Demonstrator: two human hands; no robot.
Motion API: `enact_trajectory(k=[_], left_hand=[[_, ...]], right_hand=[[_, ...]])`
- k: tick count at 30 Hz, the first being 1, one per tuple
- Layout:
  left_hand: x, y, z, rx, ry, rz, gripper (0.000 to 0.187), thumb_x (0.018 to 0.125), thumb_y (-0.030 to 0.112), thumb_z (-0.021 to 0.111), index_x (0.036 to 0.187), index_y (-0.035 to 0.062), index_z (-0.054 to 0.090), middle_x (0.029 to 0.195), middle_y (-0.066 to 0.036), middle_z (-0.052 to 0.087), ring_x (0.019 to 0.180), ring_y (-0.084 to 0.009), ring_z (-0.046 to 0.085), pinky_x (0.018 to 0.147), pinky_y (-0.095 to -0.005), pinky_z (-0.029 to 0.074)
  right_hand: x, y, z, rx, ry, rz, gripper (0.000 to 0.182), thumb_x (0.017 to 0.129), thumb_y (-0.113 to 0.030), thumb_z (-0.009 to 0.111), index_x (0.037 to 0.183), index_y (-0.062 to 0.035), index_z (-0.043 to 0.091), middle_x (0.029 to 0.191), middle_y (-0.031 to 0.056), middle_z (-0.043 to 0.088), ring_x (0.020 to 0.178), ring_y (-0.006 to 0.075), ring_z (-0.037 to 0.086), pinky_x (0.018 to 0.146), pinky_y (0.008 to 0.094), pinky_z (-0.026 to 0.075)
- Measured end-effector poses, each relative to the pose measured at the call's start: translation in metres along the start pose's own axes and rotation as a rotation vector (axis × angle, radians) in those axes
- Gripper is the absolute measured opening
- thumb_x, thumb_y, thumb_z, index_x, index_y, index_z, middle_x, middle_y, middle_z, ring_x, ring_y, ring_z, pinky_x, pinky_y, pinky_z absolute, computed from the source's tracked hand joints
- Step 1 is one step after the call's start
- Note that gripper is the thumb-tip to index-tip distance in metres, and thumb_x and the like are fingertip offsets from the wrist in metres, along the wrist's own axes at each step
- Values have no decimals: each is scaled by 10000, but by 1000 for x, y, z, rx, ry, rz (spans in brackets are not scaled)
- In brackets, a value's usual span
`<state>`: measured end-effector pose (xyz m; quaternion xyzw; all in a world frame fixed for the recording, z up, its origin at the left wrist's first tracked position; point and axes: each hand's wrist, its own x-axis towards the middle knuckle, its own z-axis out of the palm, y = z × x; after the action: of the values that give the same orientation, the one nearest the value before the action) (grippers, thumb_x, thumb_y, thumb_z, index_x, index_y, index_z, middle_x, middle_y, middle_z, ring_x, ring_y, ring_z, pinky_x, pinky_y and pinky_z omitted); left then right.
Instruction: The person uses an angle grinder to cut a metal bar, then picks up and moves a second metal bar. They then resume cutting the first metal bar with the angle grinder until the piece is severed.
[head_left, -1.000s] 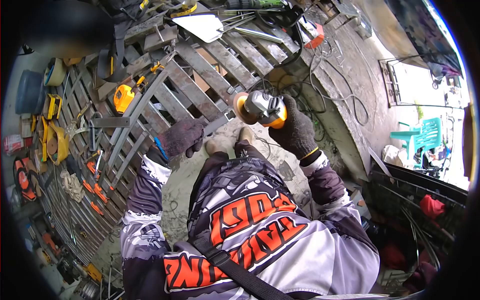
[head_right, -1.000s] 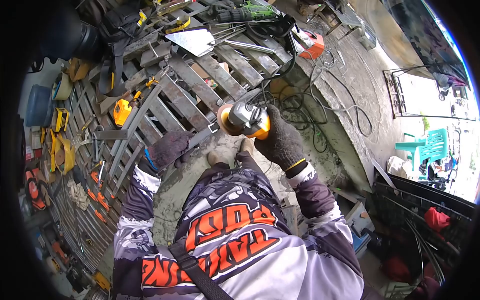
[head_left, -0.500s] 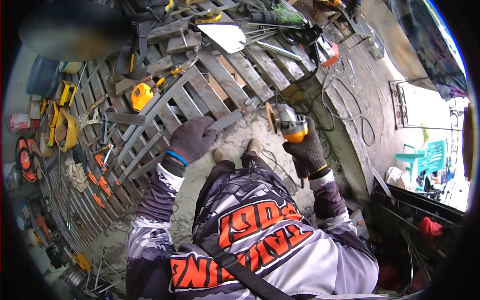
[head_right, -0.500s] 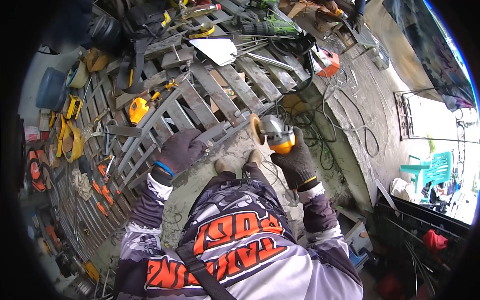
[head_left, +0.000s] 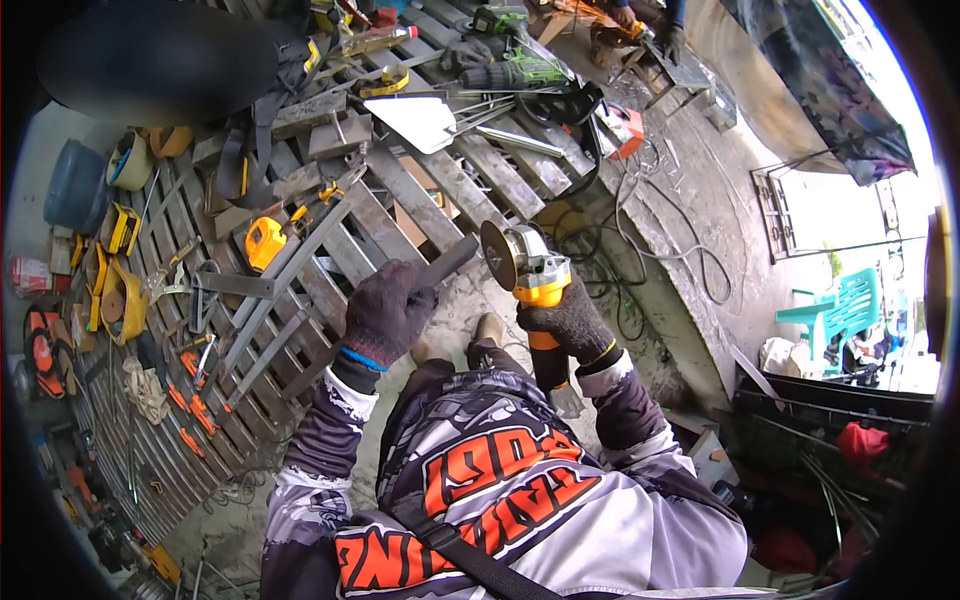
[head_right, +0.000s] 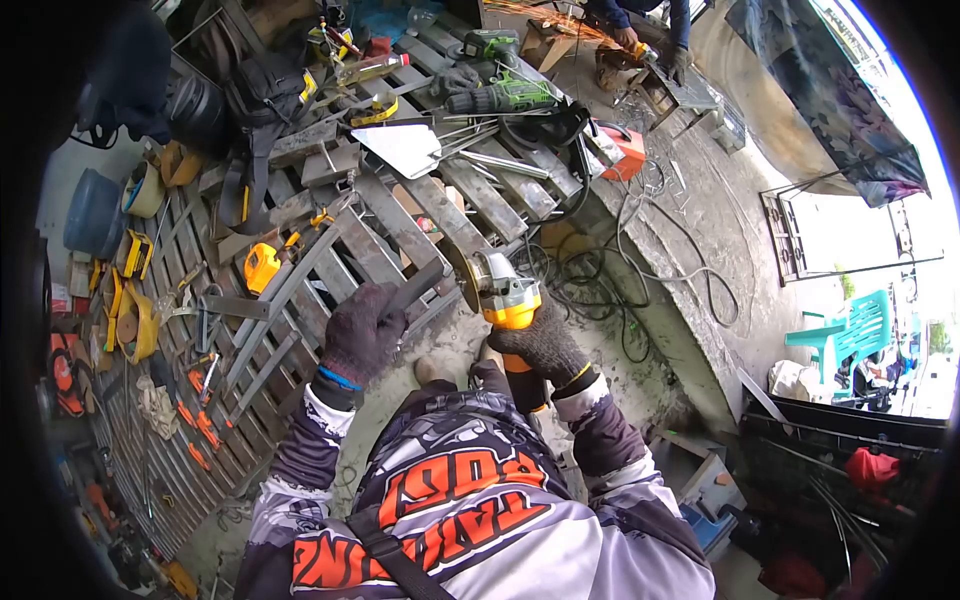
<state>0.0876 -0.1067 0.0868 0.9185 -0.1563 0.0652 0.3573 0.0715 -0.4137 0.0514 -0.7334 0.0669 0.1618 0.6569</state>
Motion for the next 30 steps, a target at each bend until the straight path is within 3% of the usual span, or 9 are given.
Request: enact_trajectory(k=[6,8,12,14,15,17,21,23,30], left_hand=[[15,-8,-16,-181,-73,-48,264,944,172,636,1143,5,688,976,-211,709,882,-436,700,760,-499,567],[20,-2,-33,-569,-432,-372,307,953,177,638,1197,-2,685,969,-186,717,870,-357,731,777,-441,574],[20,0,-35,-619,-465,-221,335,945,166,645,1229,-9,680,968,-164,728,864,-269,736,790,-387,574],[20,3,-36,-362,-441,-139,355,943,149,645,1260,-6,676,984,-170,732,864,-248,736,801,-367,574],[19,-1,-33,-365,-450,-137,355,943,149,645,1260,-6,676,984,-170,732,864,-248,736,801,-367,574],[15,-11,-25,-524,-450,-129,430,975,56,536,1387,-37,618,917,-57,688,783,-118,635,732,-309,547],[17,-7,-30,-495,-501,-143,441,974,71,543,1394,-43,615,914,-76,690,796,-132,647,753,-331,555],[17,-2,-32,-448,-463,-143,407,950,128,639,1337,3,655,968,-180,732,860,-272,737,801,-384,574],[9,-5,-19,-384,-411,-25,278,945,162,649,1174,11,692,920,-194,701,869,-359,715,778,-438,558]], right_hand=[[-2,-27,16,-94,108,-145,781,659,-156,899,1327,-38,512,1142,104,688,1039,211,662,936,384,544],[0,-23,19,-119,187,-134,784,660,-162,894,1331,-39,507,1158,119,693,1052,224,674,938,391,546],[-5,-31,18,-294,333,-211,787,687,-190,870,1362,-78,482,1170,177,719,1072,327,729,915,421,566],[-17,-48,18,-496,402,-280,798,711,-205,866,1390,-111,458,1147,204,728,1062,423,729,885,458,582],[-20,-50,18,-497,408,-272,798,711,-205,866,1390,-111,458,1147,204,728,1062,423,729,885,458,582],[-23,-52,17,-595,413,-286,807,717,-217,878,1394,-113,450,1161,211,728,1061,442,725,876,487,585],[-28,-56,16,-655,395,-305,816,731,-210,873,1412,-119,433,1175,224,723,1075,467,712,868,511,584],[-29,-59,15,-683,395,-289,815,737,-226,870,1417,-122,434,1144,225,730,1037,478,715,835,522,586],[-36,-68,7,-906,367,-250,792,751,-296,874,1409,-159,457,1054,205,749,931,456,737,748,529,585]])
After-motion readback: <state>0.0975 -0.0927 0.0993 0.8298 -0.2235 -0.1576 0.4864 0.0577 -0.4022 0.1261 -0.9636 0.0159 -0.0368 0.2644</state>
